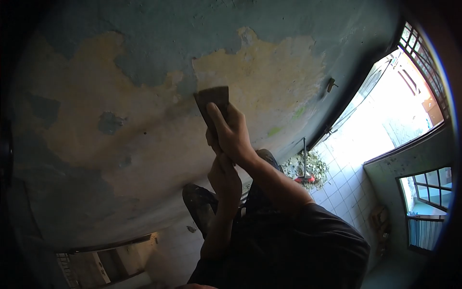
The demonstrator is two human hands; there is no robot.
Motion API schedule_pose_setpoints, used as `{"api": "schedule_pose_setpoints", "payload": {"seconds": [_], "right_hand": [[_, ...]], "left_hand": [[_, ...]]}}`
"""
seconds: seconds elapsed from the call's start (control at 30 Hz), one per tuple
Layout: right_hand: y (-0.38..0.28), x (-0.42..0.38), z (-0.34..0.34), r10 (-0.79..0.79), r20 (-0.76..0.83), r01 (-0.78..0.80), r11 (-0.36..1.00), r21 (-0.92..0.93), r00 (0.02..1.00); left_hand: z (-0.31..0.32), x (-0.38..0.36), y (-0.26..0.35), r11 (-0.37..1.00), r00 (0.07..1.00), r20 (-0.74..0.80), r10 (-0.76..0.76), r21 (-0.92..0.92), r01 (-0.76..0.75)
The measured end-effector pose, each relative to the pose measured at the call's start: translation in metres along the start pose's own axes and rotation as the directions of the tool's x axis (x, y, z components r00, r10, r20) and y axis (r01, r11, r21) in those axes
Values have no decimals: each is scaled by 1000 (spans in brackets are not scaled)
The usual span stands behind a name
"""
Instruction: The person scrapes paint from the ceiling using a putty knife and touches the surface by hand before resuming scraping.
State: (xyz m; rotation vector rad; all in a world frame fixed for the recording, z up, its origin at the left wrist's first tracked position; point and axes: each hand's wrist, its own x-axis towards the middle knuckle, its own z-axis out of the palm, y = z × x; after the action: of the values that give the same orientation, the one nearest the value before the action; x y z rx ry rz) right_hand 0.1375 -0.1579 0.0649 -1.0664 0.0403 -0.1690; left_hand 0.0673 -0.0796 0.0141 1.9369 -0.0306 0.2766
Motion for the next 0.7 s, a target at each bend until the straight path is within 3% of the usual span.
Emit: {"api": "schedule_pose_setpoints", "payload": {"seconds": [0.63, 0.7], "right_hand": [[2, -1, 2, -3, 33, 4, 999, -36, 999], [-4, 5, 5, -23, 48, 24, 1000, -17, 999]], "left_hand": [[4, -5, -6, 999, 997, -62, 42, 35, -40], [4, -4, 0, 1000, 1000, -26, -17, -4, 16]]}}
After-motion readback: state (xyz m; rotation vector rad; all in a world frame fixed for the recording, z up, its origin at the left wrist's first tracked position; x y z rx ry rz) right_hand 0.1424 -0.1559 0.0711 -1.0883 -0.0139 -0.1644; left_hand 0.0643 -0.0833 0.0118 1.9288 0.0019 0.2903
